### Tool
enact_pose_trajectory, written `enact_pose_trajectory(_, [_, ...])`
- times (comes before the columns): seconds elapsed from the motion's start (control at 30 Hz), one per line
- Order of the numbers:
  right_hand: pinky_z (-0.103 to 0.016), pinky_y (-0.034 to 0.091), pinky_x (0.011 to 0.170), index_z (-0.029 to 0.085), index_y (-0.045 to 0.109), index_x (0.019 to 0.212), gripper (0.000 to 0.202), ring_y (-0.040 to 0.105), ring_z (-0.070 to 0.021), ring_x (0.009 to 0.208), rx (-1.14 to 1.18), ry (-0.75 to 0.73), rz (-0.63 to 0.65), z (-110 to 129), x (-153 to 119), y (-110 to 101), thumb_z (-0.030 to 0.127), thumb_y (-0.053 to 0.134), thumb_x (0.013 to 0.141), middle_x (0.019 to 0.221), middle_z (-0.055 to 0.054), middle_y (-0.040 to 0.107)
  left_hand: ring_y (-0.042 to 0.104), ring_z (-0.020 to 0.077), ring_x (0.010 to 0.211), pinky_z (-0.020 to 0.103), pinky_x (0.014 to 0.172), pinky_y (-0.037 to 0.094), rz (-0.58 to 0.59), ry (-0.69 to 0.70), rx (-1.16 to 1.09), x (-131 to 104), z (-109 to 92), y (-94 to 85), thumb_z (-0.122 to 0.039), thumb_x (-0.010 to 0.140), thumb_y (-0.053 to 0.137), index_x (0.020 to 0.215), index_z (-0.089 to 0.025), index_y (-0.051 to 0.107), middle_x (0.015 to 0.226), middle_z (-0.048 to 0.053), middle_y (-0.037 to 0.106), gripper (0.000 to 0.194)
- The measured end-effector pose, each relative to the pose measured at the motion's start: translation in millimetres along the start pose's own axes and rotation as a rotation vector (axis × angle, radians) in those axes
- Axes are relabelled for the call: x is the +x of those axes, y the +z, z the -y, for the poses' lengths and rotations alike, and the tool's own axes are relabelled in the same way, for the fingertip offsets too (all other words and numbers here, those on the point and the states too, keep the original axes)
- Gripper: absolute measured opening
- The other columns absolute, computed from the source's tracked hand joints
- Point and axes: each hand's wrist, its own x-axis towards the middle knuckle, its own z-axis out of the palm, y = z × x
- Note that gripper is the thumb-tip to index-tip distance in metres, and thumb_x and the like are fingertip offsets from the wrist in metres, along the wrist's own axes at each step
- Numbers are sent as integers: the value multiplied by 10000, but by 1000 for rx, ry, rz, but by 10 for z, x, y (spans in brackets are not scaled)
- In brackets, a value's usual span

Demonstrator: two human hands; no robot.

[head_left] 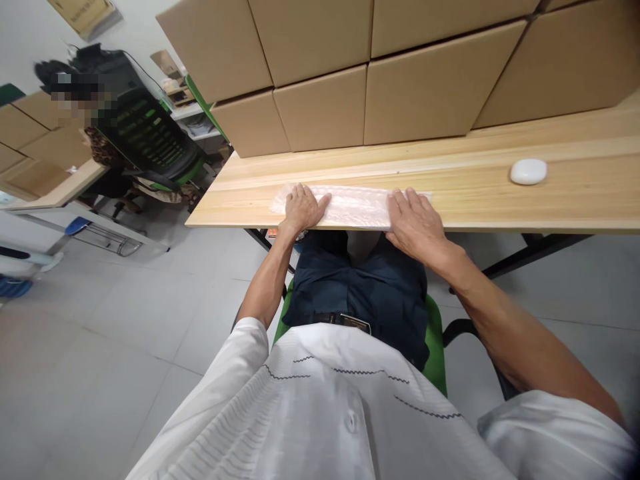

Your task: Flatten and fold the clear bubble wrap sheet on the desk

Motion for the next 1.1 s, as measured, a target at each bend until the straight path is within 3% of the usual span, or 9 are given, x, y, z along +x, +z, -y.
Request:
enact_pose_trajectory(0.47, [-819,445,1449,-111,350,1935,1104,470,-639,1842,15,10,1,46,-13,-39,290,792,1006,1969,-447,475,347,431,1992,546,1616,290,4,-69,-26,46,-9,9,-690,1289,253,1956,82,390,2081,351,351,1030])
enact_pose_trajectory(0.8, [-827,434,1444,-118,334,1926,1147,474,-658,1826,32,13,-9,72,-2,-40,330,825,992,1952,-473,475,588,493,1803,625,1557,368,-96,-95,-29,58,-20,31,-724,1288,296,1838,32,615,1913,350,628,988])
enact_pose_trajectory(1.0, [-828,417,1452,-106,312,1941,1138,460,-659,1836,60,22,1,96,6,-82,325,806,1012,1964,-456,472,434,483,1935,577,1623,256,-87,-81,17,56,3,15,-707,1281,254,1855,126,545,1964,382,544,1052])
enact_pose_trajectory(1.1, [-845,414,1454,-72,260,1980,1194,444,-669,1847,77,31,14,115,10,-122,327,805,995,1983,-436,462,430,473,1945,567,1633,235,-55,-91,12,85,30,14,-713,1267,271,1883,130,493,1990,392,494,1068])
